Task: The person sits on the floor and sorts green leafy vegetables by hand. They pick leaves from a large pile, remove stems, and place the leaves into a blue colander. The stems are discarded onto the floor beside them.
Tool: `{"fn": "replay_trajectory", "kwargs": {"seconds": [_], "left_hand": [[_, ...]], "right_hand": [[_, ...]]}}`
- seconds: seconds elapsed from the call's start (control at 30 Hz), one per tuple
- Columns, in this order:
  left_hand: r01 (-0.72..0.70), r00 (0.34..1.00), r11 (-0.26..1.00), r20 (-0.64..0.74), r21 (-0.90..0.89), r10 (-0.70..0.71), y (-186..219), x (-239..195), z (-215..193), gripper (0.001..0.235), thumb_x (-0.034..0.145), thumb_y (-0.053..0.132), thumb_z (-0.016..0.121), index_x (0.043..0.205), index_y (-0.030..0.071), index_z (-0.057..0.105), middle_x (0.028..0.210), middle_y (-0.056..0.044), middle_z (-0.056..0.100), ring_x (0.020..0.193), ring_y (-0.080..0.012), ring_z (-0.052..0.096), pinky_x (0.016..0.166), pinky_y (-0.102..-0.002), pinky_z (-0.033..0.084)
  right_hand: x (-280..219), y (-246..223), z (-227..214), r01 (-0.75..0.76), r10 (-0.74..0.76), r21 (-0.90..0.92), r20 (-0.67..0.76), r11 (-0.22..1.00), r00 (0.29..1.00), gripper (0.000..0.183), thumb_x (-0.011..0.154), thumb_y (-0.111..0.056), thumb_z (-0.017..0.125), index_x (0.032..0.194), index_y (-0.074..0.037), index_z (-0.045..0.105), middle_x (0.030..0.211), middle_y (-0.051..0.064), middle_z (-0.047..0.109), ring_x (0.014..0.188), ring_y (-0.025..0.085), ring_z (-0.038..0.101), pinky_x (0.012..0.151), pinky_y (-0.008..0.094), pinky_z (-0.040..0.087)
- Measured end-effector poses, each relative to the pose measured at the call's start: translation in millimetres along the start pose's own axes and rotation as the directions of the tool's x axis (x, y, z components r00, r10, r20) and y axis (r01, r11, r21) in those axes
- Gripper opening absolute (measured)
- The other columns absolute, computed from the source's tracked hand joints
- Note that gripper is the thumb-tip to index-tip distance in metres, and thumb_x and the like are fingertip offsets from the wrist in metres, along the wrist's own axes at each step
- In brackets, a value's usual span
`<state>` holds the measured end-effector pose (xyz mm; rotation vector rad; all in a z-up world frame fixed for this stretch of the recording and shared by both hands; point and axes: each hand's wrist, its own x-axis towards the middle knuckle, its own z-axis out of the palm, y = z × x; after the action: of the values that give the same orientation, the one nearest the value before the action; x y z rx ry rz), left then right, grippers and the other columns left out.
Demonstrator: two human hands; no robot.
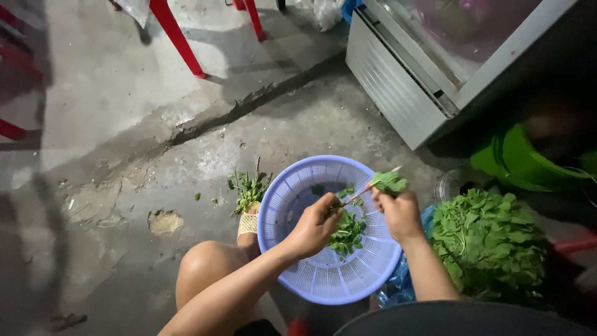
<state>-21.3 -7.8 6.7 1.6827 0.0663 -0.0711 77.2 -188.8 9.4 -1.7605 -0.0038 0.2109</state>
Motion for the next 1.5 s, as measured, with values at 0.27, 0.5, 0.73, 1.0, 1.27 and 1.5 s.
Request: {"fn": "replay_trajectory", "kwargs": {"seconds": [0.27,0.5,0.73,1.0,1.27,1.5], "left_hand": [[0.008,0.995,0.839,-0.084,0.543,0.045,15.3,2.4,-25.4,0.007,0.103,0.017,0.053,0.104,0.011,0.05,0.069,-0.022,0.062,0.066,-0.0499,0.064,0.057,-0.057,0.047],[-0.231,0.948,0.542,0.063,0.808,0.31,-3.5,4.8,-21.9,0.005,0.098,0.022,0.052,0.098,0.019,0.048,0.065,-0.007,0.054,0.062,-0.0388,0.066,0.05,-0.053,0.052],[-0.287,0.891,0.404,0.088,0.869,0.446,4.3,5.7,-22.5,0.006,0.092,0.014,0.052,0.097,0.017,0.051,0.063,-0.002,0.053,0.059,-0.0309,0.066,0.047,-0.043,0.053],[-0.352,0.84,0.26,0.181,0.899,0.511,10.0,6.6,-26.9,0.016,0.086,0.009,0.054,0.101,0.015,0.052,0.065,-0.003,0.054,0.062,-0.0288,0.066,0.052,-0.037,0.055],[-0.306,0.896,0.475,0.08,0.825,0.438,2.1,4.0,-25.2,0.006,0.092,0.014,0.053,0.098,0.014,0.051,0.062,-0.006,0.053,0.058,-0.0353,0.064,0.048,-0.047,0.052],[-0.414,0.871,0.595,0.11,0.689,0.479,16.8,7.3,-43.5,0.007,0.1,0.014,0.05,0.094,0.017,0.05,0.065,-0.007,0.053,0.065,-0.0381,0.065,0.056,-0.045,0.053]], "right_hand": [[6.6,20.4,-32.5,-0.086,0.23,-0.367,0.371,0.926,0.9,0.092,0.081,-0.033,0.081,0.16,-0.022,0.037,0.151,0.02,0.054,0.124,0.033,0.065,0.102,0.046,0.056],[-2.6,-10.4,-9.1,-0.135,-0.022,0.559,0.265,0.818,0.964,0.047,0.108,-0.038,0.048,0.132,-0.001,0.064,0.127,0.014,0.071,0.112,0.019,0.071,0.091,0.036,0.062],[-12.4,28.1,17.0,-0.029,-0.054,0.29,0.275,0.957,0.96,0.032,0.109,-0.017,0.05,0.132,0.0,0.063,0.101,0.012,0.071,0.086,0.016,0.065,0.072,0.029,0.059],[-14.6,8.5,7.4,-0.064,-0.003,0.26,0.25,0.964,0.968,0.054,0.115,-0.044,0.035,0.115,0.002,0.065,0.083,0.017,0.057,0.075,0.022,0.061,0.072,0.037,0.059],[-21.1,36.4,20.3,0.013,-0.033,0.108,0.185,0.994,0.982,0.052,0.115,-0.038,0.044,0.087,-0.001,0.066,0.064,0.009,0.053,0.056,0.016,0.05,0.053,0.028,0.046],[-42.3,11.7,1.5,-0.417,-0.145,0.718,0.579,0.558,0.803,0.047,0.113,-0.032,0.041,0.071,-0.01,0.043,0.063,-0.004,0.029,0.052,0.011,0.034,0.049,0.028,0.029]]}}
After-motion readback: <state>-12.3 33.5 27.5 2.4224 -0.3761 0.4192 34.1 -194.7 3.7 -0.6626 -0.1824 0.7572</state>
